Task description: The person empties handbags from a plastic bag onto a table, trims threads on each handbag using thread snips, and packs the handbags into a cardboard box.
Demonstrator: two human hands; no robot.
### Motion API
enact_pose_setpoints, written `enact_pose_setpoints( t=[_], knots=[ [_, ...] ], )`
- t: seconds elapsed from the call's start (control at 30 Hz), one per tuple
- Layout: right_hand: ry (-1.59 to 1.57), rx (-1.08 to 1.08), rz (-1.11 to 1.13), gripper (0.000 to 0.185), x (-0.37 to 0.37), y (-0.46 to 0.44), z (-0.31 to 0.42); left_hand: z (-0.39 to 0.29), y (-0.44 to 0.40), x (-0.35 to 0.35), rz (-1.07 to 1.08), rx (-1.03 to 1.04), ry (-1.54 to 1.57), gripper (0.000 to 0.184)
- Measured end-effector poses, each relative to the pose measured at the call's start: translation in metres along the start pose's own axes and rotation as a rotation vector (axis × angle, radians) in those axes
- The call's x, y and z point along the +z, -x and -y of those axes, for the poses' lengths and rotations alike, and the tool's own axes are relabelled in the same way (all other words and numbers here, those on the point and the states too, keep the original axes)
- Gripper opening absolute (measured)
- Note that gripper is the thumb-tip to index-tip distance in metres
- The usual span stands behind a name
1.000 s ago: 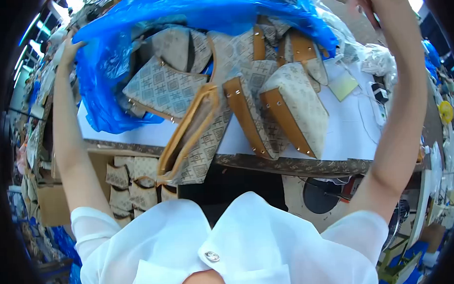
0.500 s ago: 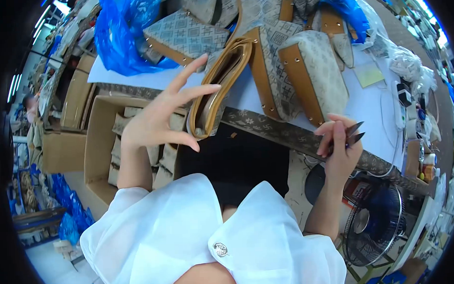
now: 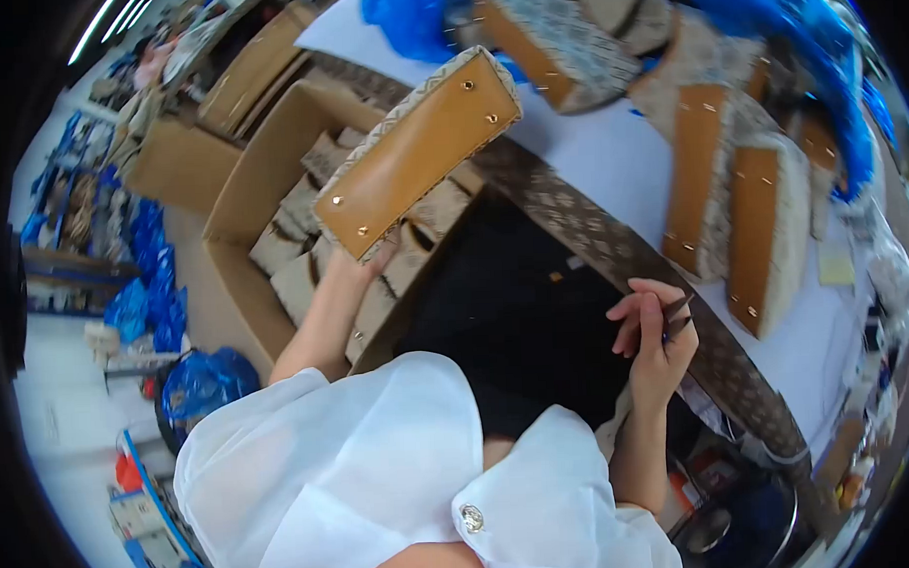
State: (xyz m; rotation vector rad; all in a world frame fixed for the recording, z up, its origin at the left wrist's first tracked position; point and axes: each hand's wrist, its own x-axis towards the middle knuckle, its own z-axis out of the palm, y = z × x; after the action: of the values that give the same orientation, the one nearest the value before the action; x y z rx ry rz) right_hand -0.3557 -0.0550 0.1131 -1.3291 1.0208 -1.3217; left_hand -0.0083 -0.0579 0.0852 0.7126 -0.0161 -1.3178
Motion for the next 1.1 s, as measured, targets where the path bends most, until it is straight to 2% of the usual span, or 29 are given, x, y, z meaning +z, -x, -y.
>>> enact_pose_setpoints(
  t=[0.1, 0.27, 0.37, 0.4, 0.47, 0.53, 0.57, 0.6, 0.67, 0.7, 0.8, 0.97, 1.1],
  knots=[
    [-0.026, 0.03, 0.095, 0.02, 0.022, 0.004, -0.018, 0.0, 0.011, -0.045, -0.153, 0.005, 0.354, 0.024],
    [0.0, 0.097, 0.245, 0.021, 0.05, 0.01, -0.041, -0.005, 0.011, -0.107, -0.165, -0.056, 0.44, 0.024],
    [0.038, 0.186, 0.331, 0.021, 0.063, 0.009, -0.054, -0.01, 0.014, -0.134, 0.013, -0.065, 0.444, 0.023],
    [0.04, 0.2, 0.361, 0.021, 0.067, 0.009, -0.058, -0.016, 0.017, -0.139, -0.008, -0.045, 0.46, 0.023],
    [0.1, 0.295, 0.388, 0.022, 0.073, 0.011, -0.069, -0.038, 0.017, -0.144, -0.337, 0.294, -0.05, 0.022],
    [0.145, 0.346, 0.415, 0.022, 0.077, 0.014, -0.08, -0.088, 0.015, -0.178, -0.537, 0.422, -0.232, 0.03],
    [0.151, 0.403, 0.421, 0.022, 0.078, 0.018, -0.087, -0.11, 0.012, -0.201, -0.522, 0.676, -0.471, 0.031],
    [0.156, 0.456, 0.426, 0.022, 0.08, 0.021, -0.095, -0.135, 0.009, -0.231, -0.568, 0.824, -0.819, 0.029],
    [0.166, 0.51, 0.453, 0.022, 0.086, 0.023, -0.107, -0.157, 0.008, -0.274, -0.808, 0.737, -1.056, 0.027],
    [0.185, 0.546, 0.463, 0.021, 0.089, 0.025, -0.113, -0.158, 0.005, -0.281, -0.829, 0.739, -1.047, 0.027],
    [0.225, 0.622, 0.484, 0.02, 0.099, 0.024, -0.124, -0.157, -0.012, -0.293, -0.963, 0.764, -0.416, 0.027],
    [0.257, 0.674, 0.48, 0.021, 0.109, 0.019, -0.134, -0.144, -0.063, -0.287, -0.985, 0.86, -0.367, 0.029],
    [0.279, 0.711, 0.468, 0.021, 0.109, 0.014, -0.138, -0.148, -0.113, -0.26, -0.953, 0.977, -0.5, 0.032]
  ],
)
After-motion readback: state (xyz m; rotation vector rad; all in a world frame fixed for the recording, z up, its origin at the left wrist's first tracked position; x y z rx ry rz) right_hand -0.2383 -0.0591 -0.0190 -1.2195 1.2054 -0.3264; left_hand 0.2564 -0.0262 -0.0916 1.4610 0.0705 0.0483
